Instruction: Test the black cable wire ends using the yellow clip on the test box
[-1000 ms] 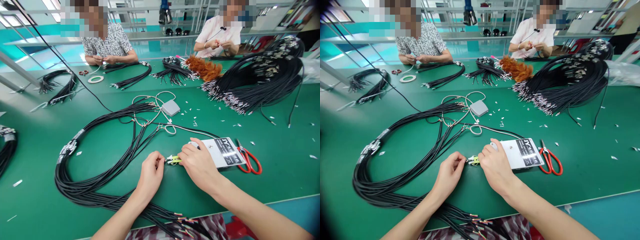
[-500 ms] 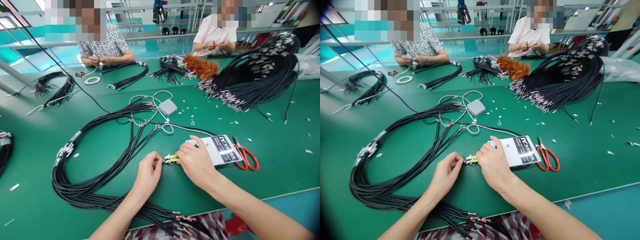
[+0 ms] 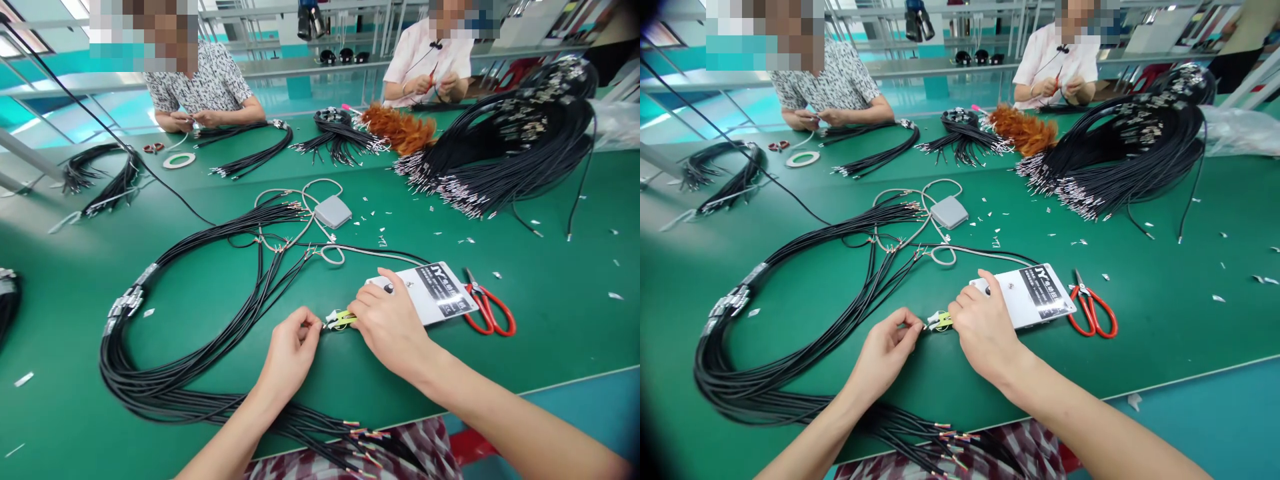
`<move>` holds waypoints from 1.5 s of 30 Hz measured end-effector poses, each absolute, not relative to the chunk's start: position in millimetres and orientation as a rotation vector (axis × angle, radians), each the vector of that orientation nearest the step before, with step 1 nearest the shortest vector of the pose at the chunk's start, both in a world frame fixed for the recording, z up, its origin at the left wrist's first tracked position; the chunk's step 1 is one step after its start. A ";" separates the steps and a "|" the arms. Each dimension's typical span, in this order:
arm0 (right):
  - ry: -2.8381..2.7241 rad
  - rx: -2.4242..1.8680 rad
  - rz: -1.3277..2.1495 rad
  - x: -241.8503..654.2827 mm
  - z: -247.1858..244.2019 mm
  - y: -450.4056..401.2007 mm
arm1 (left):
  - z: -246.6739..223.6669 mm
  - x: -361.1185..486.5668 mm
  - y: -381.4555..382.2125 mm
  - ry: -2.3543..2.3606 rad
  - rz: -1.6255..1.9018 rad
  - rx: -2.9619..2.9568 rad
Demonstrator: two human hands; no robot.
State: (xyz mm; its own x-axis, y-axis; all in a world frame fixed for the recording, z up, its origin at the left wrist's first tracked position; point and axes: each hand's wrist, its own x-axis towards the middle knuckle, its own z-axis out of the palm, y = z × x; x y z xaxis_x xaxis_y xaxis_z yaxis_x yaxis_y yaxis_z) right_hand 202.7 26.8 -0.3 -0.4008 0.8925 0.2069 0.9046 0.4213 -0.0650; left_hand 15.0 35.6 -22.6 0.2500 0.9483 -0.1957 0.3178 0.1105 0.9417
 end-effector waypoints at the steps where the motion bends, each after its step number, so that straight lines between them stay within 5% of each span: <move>1: -2.463 -1.580 -0.083 202.7 -0.4 26.8 | -22.8 14.5 35.3 1.274 0.722 1.413; 45: -2.443 -1.643 0.148 203.4 -6.0 22.7 | -19.8 -29.0 27.1 1.307 0.665 1.200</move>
State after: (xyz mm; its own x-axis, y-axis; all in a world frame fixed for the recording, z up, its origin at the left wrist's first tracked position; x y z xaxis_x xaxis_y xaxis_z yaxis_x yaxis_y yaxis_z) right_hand 203.4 22.7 -6.0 -0.3659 0.9248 0.1045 0.9054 0.3797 -0.1898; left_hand -29.0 27.1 -19.8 0.2103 0.9084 -0.3614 0.2433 0.3094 0.9193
